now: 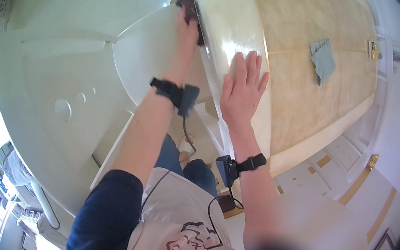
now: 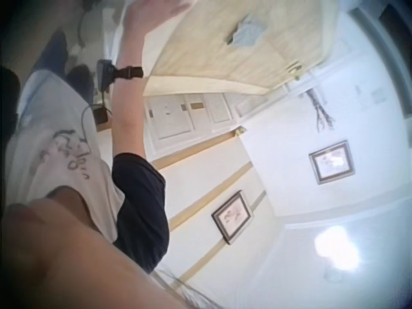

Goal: The person wipes the edges and top surface of a dining table with a cloth, moves a chair aside to reach the side of the table, and then cleans the top of a low cabinet including around decorative items.

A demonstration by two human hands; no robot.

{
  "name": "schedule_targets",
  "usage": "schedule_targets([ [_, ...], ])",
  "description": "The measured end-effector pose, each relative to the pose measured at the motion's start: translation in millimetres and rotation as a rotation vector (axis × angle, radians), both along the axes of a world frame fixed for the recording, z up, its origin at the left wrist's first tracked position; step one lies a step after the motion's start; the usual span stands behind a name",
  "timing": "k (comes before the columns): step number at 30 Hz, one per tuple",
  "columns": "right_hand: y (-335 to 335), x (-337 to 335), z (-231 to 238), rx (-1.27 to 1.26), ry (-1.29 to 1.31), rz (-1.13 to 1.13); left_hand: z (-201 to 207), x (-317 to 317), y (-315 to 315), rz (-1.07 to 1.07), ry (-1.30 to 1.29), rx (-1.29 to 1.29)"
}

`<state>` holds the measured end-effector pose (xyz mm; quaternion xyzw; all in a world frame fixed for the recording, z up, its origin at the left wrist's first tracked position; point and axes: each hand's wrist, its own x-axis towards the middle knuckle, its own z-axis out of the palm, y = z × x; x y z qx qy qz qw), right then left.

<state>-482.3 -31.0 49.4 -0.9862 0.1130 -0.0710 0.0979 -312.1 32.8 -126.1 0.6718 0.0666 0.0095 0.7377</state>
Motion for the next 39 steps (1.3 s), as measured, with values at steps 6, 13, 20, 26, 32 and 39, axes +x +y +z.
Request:
schedule_targets([
  [6,0,0,3,0.030,0.007,-0.002,37,78,15,-0.022,-0.067,-0.087],
  [13,-5,-4,-3,0.012,-0.042,0.001,66,-101,30,-0.185,0.168,-0.315],
  [20,-13,-13,-13,0.055,-0.158,0.093,113,-117,46,-0.156,0.298,-0.969],
  [26,-37,-80,23,0.395,-0.330,0.100,109,-252,15,-0.068,0.300,-0.620],
  [32,-47,-254,40,0.233,-0.202,-0.017,85,-430,-2,-0.108,0.257,-0.342],
  [39,-43,-342,-17,0.011,-0.126,-0.050,29,-511,-28,-0.001,0.267,-0.210],
])
